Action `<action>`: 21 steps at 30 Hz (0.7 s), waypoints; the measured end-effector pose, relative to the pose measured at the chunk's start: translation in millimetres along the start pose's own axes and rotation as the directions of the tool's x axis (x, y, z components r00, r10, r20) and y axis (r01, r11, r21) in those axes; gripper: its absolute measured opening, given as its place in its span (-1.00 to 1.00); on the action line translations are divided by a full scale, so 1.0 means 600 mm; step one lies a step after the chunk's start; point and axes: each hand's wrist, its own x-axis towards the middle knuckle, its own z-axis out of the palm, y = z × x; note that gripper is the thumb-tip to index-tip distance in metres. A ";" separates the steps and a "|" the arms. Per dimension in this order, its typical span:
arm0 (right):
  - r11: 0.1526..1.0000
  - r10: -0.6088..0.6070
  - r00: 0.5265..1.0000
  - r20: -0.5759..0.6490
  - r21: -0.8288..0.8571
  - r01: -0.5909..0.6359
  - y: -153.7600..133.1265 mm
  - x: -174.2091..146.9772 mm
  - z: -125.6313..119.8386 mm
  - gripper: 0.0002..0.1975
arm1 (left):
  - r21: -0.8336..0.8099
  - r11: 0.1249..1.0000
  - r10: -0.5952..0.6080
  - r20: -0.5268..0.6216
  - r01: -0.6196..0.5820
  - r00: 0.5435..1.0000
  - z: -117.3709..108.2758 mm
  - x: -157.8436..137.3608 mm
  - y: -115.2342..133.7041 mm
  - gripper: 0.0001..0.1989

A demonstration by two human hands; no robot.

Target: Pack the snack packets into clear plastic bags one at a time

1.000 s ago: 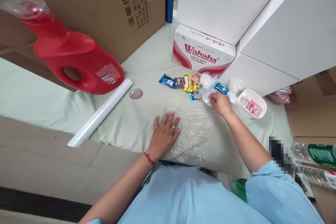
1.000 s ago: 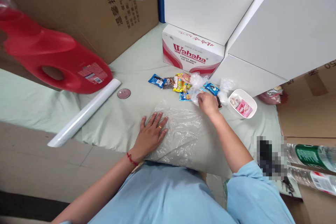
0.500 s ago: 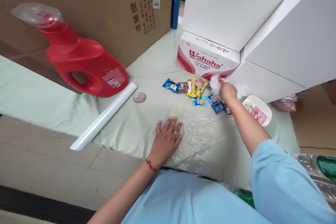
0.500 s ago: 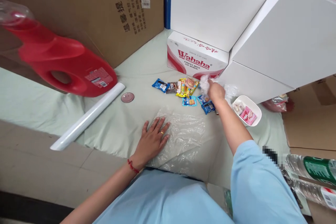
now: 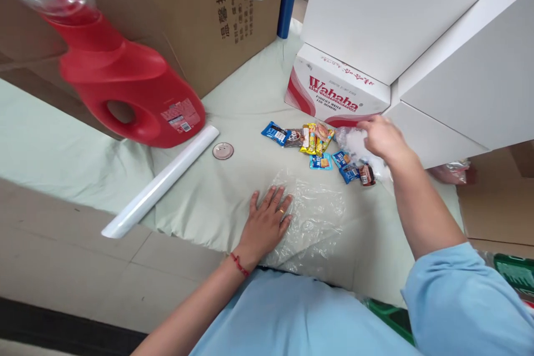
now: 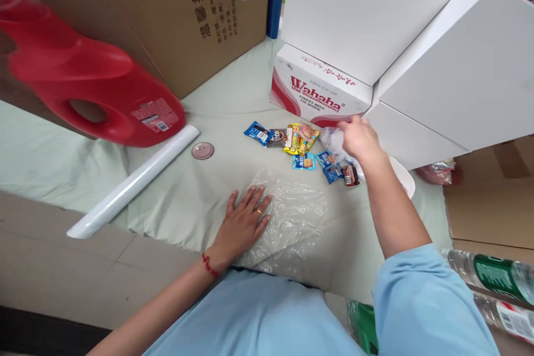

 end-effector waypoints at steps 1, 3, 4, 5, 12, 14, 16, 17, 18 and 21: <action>0.998 -0.060 0.998 -0.003 0.015 0.060 -0.029 0.012 0.000 -0.40 | -0.001 1.000 0.000 -0.002 0.000 1.000 0.000 0.000 0.000 -0.48; 0.990 -0.132 0.990 0.055 0.049 0.129 -0.092 0.036 0.014 -0.41 | -0.005 1.000 0.001 -0.005 -0.001 1.000 0.001 0.000 0.000 -0.48; 0.992 -0.115 0.990 0.083 0.062 0.110 -0.121 0.047 0.026 -0.42 | -0.006 1.000 -0.001 -0.006 0.001 1.000 0.000 0.000 0.001 -0.48; 0.993 -0.096 0.991 0.094 0.078 0.089 -0.145 0.055 0.038 -0.44 | -0.007 1.000 -0.002 -0.004 0.002 1.000 0.000 0.000 0.001 -0.49; 0.944 0.198 0.967 -0.160 0.298 -0.143 -0.140 0.046 0.062 -0.62 | -0.025 1.000 -0.006 0.009 0.006 1.000 -0.006 0.000 0.003 -0.48; 0.825 0.325 0.923 -0.206 0.539 -0.170 -0.112 0.012 0.054 -0.67 | -0.028 1.000 -0.007 0.001 0.007 1.000 -0.005 0.000 0.003 -0.48; 0.585 0.369 0.927 -0.073 0.793 -0.170 -0.095 -0.040 0.048 -0.75 | -0.032 0.999 -0.007 -0.011 0.006 1.000 -0.003 0.000 0.003 -0.49; 0.429 0.331 0.943 0.038 0.884 -0.186 -0.094 -0.070 0.047 -0.78 | -0.033 0.999 -0.007 -0.015 0.006 1.000 -0.002 0.000 0.002 -0.49; 0.274 0.252 0.956 0.150 0.936 -0.220 -0.099 -0.103 0.048 -0.78 | -0.034 0.999 -0.005 -0.018 0.005 1.000 -0.001 0.000 0.002 -0.49; -0.031 0.018 0.934 0.358 0.933 -0.357 -0.143 -0.202 0.067 -0.69 | -0.035 0.999 -0.003 -0.020 0.003 1.000 0.001 0.000 0.002 -0.49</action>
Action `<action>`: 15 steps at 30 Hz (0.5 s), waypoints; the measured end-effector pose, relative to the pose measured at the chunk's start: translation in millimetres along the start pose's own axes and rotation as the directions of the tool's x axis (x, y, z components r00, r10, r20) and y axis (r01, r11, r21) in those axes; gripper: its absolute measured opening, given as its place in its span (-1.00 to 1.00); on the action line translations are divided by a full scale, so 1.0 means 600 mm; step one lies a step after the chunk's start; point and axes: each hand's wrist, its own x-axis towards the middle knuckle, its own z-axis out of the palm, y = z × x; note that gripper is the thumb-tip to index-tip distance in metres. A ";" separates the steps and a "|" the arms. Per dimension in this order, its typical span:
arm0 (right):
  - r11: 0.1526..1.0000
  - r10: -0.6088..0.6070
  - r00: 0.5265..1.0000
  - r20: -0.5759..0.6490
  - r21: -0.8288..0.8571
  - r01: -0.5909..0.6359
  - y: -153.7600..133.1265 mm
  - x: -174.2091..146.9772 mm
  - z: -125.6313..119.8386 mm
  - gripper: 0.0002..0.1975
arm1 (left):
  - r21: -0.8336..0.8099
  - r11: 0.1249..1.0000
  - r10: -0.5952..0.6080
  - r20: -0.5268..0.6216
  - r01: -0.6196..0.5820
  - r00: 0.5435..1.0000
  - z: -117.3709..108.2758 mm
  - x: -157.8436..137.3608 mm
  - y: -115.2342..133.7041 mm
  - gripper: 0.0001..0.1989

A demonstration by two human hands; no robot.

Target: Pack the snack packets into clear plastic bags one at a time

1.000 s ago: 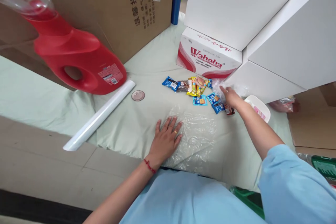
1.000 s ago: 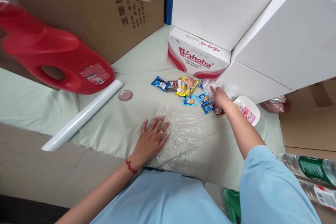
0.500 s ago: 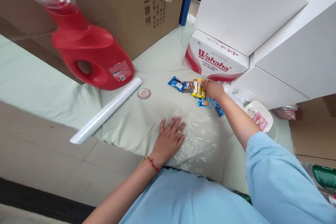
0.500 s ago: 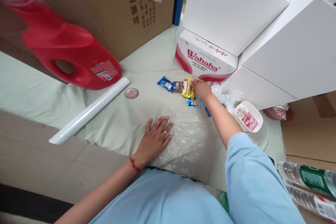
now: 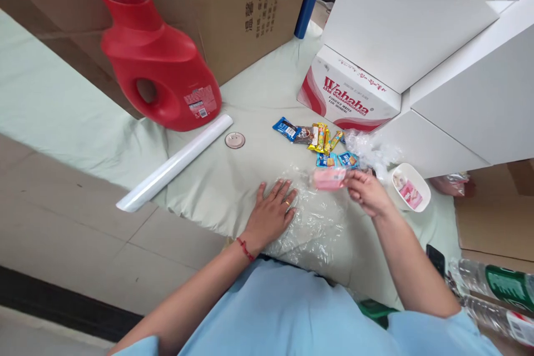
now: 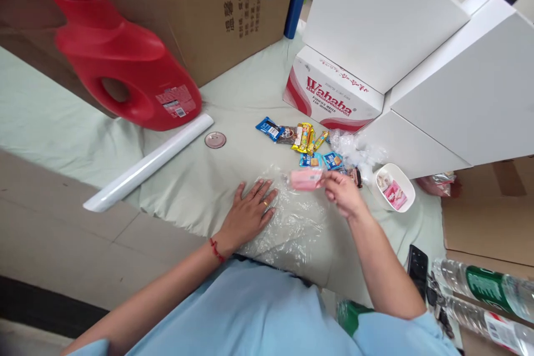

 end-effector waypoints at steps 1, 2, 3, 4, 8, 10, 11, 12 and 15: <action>0.997 0.049 0.998 0.037 0.055 -0.051 0.022 -0.025 0.020 -0.67 | 0.003 1.000 0.002 0.002 -0.002 1.000 0.000 0.000 -0.001 -0.50; 0.991 0.089 0.995 0.053 0.096 -0.094 0.045 -0.046 0.041 -0.64 | 0.011 1.000 0.005 0.006 -0.005 1.000 0.000 0.000 -0.001 -0.51; 0.986 0.115 0.992 0.051 0.113 -0.120 0.068 -0.065 0.061 -0.63 | 0.022 1.000 0.008 0.009 -0.008 1.000 0.001 0.000 -0.002 -0.51; 0.989 0.119 0.993 0.025 0.088 -0.120 0.090 -0.082 0.079 -0.62 | 0.036 0.999 0.010 0.012 -0.010 1.000 0.001 0.000 -0.002 -0.51; 0.916 -0.221 0.938 -0.267 -0.386 0.106 0.148 -0.130 0.114 -0.60 | 0.097 0.995 0.015 0.020 -0.017 1.000 0.001 0.001 -0.001 -0.48; 0.775 -0.406 0.884 -0.234 -0.601 0.197 0.156 -0.140 0.117 -0.60 | 0.120 0.992 0.023 0.023 -0.026 0.999 0.002 0.002 0.002 -0.47; 0.709 -0.434 0.888 -0.153 -0.666 0.231 0.155 -0.141 0.117 -0.60 | 0.129 0.991 0.027 0.023 -0.029 0.999 0.003 0.002 0.003 -0.47; 0.650 -0.421 0.906 -0.049 -0.712 0.264 0.152 -0.138 0.119 -0.57 | 0.137 0.990 0.028 0.023 -0.031 0.999 0.003 0.002 0.003 -0.46; 0.508 -0.272 0.942 0.196 -0.802 0.314 0.140 -0.120 0.125 -0.40 | 0.153 0.988 0.028 0.033 -0.032 0.999 0.002 0.002 0.000 -0.46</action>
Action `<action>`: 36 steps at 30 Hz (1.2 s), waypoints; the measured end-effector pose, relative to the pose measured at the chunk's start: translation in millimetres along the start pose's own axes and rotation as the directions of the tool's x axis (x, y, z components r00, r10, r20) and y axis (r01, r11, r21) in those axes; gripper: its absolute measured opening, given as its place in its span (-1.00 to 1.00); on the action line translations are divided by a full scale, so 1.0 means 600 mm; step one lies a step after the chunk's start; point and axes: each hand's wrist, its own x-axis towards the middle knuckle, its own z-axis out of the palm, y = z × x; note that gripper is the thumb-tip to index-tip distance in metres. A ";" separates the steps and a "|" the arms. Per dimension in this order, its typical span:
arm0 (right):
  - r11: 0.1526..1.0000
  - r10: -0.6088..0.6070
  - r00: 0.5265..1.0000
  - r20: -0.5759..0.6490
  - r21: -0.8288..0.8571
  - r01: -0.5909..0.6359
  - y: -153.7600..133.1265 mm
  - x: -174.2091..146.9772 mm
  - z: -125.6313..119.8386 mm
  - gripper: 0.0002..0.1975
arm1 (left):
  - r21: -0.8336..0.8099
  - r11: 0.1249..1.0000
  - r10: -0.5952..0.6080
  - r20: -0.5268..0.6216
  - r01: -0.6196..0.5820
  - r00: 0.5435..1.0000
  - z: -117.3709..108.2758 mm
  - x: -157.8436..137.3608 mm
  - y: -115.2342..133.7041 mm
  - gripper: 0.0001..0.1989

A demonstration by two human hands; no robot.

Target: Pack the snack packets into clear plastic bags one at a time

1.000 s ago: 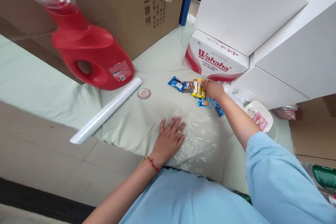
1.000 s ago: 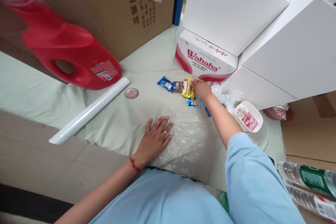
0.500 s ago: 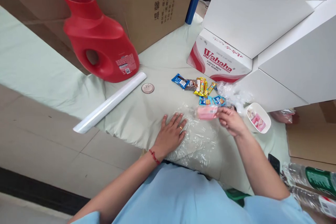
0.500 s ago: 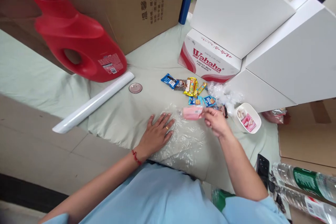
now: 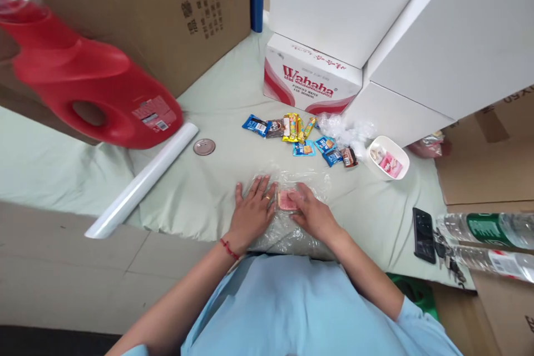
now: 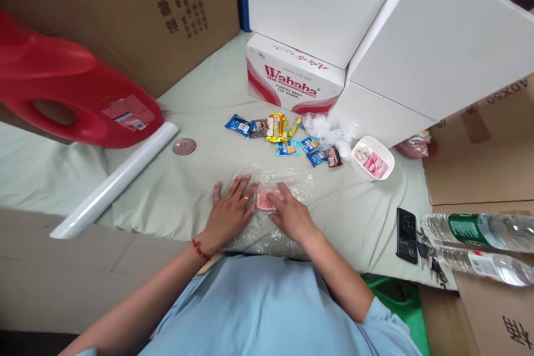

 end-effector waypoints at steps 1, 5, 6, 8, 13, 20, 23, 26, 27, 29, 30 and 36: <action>1.000 -0.006 0.999 0.048 -0.030 0.007 0.000 0.007 0.000 -0.39 | 0.003 1.000 -0.001 0.004 0.001 1.000 -0.001 0.000 -0.004 -0.46; 1.000 -0.025 0.997 0.068 -0.012 0.026 0.015 0.015 0.003 -0.47 | 0.022 1.000 0.004 0.010 -0.004 1.000 -0.005 -0.007 -0.028 -0.46; 0.999 -0.033 0.998 0.057 0.005 0.032 0.021 0.010 0.004 -0.48 | 0.031 0.999 0.009 0.010 -0.009 1.000 -0.005 -0.009 -0.034 -0.46; 0.999 -0.038 0.999 0.030 0.026 0.037 0.036 -0.003 0.008 -0.49 | 0.053 0.998 0.015 0.008 -0.015 1.000 -0.006 -0.014 -0.040 -0.45; 0.999 0.017 0.999 -0.035 0.036 -0.016 0.062 -0.034 0.013 -0.49 | 0.094 0.996 0.011 0.047 -0.015 0.999 -0.009 -0.014 -0.036 -0.42; 0.999 0.048 0.997 -0.055 -0.014 -0.048 0.074 -0.039 0.012 -0.51 | 0.056 0.994 0.085 0.190 -0.097 0.978 -0.019 0.003 -0.075 -0.44; 0.998 0.046 0.997 -0.059 -0.034 -0.048 0.079 -0.038 0.011 -0.51 | 0.040 0.991 0.116 0.169 -0.124 0.979 -0.019 -0.004 -0.092 -0.44; 0.998 0.040 0.997 -0.061 -0.048 -0.043 0.088 -0.040 0.008 -0.50 | 0.039 0.994 0.102 0.093 -0.106 0.990 -0.019 -0.016 -0.087 -0.44; 0.998 0.042 0.997 -0.066 -0.051 -0.045 0.093 -0.042 0.006 -0.50 | 0.041 0.995 0.092 0.074 -0.095 0.993 -0.019 -0.019 -0.083 -0.43; 0.997 0.054 0.995 -0.086 -0.051 -0.058 0.107 -0.049 -0.001 -0.52 | 0.041 0.997 0.070 0.059 -0.072 0.996 -0.021 -0.023 -0.073 -0.39; 0.997 0.061 0.993 -0.104 -0.048 -0.067 0.116 -0.053 -0.007 -0.54 | 0.041 0.997 0.058 0.059 -0.061 0.997 -0.022 -0.023 -0.068 -0.37; 0.999 0.032 0.954 -0.299 0.045 -0.020 0.148 -0.065 -0.058 -0.62 | 0.019 0.999 0.031 0.084 -0.033 0.996 -0.022 -0.020 -0.065 -0.37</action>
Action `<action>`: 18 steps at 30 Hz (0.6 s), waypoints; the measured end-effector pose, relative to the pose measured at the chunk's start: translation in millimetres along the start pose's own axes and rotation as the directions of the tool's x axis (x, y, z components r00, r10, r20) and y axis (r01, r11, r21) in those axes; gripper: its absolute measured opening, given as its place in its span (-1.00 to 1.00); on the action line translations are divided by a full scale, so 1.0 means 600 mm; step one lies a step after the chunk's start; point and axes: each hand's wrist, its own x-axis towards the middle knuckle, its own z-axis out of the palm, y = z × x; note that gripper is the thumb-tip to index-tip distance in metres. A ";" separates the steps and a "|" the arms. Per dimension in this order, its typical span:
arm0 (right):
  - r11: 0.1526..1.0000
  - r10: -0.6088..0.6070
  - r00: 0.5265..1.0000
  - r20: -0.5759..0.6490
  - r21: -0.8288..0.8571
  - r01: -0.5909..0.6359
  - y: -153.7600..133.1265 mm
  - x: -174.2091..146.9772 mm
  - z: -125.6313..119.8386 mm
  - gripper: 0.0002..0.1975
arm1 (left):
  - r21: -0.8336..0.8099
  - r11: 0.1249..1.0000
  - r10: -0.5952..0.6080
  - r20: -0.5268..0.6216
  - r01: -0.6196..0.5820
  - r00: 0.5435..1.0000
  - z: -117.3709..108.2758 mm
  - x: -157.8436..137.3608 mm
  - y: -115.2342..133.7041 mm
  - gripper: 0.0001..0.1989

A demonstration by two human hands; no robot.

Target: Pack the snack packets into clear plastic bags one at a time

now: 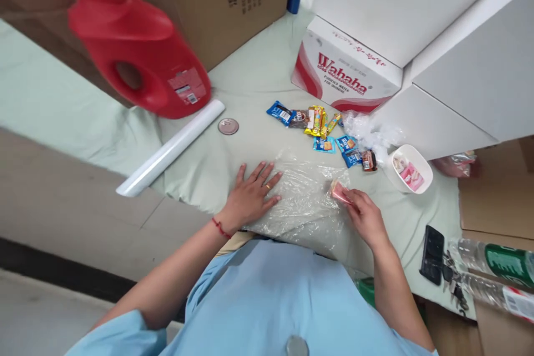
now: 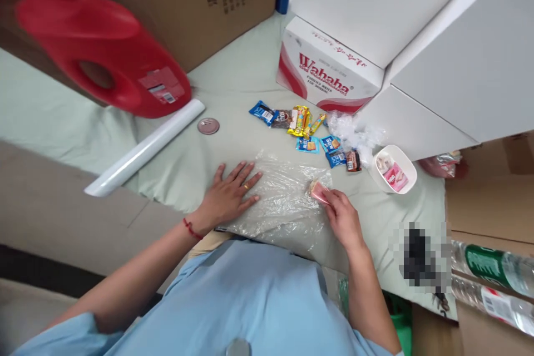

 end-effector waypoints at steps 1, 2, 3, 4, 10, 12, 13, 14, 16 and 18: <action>0.999 -0.022 1.000 -0.021 0.043 0.023 -0.006 0.003 -0.006 -0.62 | -0.009 1.000 -0.002 -0.001 0.002 1.000 0.000 0.000 -0.001 -0.37; 0.995 -0.047 0.998 -0.035 0.086 0.050 -0.017 0.006 -0.009 -0.62 | -0.017 1.000 -0.004 -0.003 0.004 1.000 0.001 0.000 -0.001 -0.37; 0.989 -0.076 0.996 -0.045 0.124 0.081 -0.030 0.009 -0.009 -0.62 | -0.023 1.000 -0.005 -0.004 0.005 1.000 0.000 -0.001 -0.001 -0.37; 0.981 -0.110 0.993 -0.046 0.154 0.116 -0.044 0.011 -0.006 -0.62 | -0.028 1.000 -0.007 -0.006 0.007 1.000 0.000 -0.001 -0.001 -0.37; 0.981 -0.192 0.967 0.166 0.064 0.184 -0.110 0.025 0.054 -0.58 | -0.020 1.000 -0.013 -0.015 0.012 1.000 -0.001 -0.002 0.000 -0.36; 0.985 -0.159 0.958 0.240 -0.024 0.170 -0.117 0.025 0.066 -0.61 | -0.012 1.000 -0.014 -0.019 0.013 1.000 -0.001 -0.002 0.000 -0.36; 0.984 -0.155 0.959 0.239 -0.049 0.171 -0.120 0.025 0.070 -0.62 | -0.009 1.000 -0.013 -0.019 0.013 1.000 -0.001 -0.002 0.001 -0.36; 0.982 -0.165 0.963 0.214 -0.056 0.181 -0.122 0.025 0.072 -0.64 | -0.006 1.000 -0.013 -0.018 0.013 1.000 -0.001 -0.002 0.001 -0.36; 0.973 -0.223 0.962 0.157 -0.030 0.231 -0.127 0.024 0.076 -0.64 | -0.006 1.000 -0.012 -0.017 0.012 1.000 -0.002 -0.002 0.001 -0.36; 0.951 -0.306 0.938 0.159 0.016 0.308 -0.129 0.023 0.084 -0.61 | -0.007 1.000 -0.012 -0.020 0.012 1.000 -0.003 -0.002 0.001 -0.37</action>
